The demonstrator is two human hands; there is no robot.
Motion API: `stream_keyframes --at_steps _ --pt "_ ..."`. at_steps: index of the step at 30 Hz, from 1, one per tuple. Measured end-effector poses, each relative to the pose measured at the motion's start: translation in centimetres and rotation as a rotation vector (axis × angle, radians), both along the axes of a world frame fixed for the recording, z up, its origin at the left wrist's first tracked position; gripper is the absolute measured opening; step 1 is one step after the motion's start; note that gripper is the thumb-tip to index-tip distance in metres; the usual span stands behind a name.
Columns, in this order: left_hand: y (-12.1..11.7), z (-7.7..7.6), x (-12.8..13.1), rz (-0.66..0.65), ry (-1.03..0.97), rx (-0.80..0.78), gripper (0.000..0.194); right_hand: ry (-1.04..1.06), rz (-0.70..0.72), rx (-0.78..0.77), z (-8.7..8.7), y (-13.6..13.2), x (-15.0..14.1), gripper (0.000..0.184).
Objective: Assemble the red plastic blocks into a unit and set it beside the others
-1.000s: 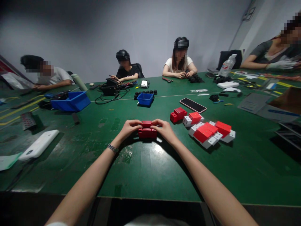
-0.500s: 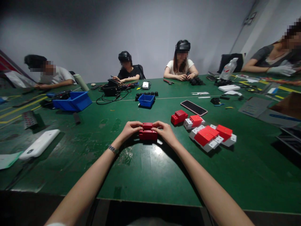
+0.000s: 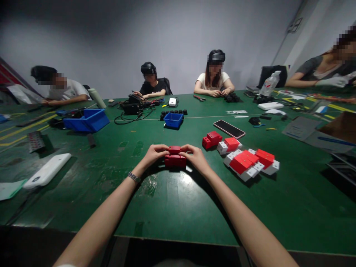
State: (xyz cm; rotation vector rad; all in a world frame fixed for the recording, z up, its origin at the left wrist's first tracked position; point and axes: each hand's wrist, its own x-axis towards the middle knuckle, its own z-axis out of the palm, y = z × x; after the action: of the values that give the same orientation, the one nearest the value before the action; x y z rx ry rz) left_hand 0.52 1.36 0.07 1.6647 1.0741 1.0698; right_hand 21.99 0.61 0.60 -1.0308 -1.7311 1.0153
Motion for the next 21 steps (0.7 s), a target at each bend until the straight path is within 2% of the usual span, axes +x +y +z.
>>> stream_keyframes --at_steps 21 --pt "-0.26 0.31 0.06 -0.006 0.002 0.012 0.026 0.003 -0.012 -0.004 0.19 -0.13 -0.06 0.02"
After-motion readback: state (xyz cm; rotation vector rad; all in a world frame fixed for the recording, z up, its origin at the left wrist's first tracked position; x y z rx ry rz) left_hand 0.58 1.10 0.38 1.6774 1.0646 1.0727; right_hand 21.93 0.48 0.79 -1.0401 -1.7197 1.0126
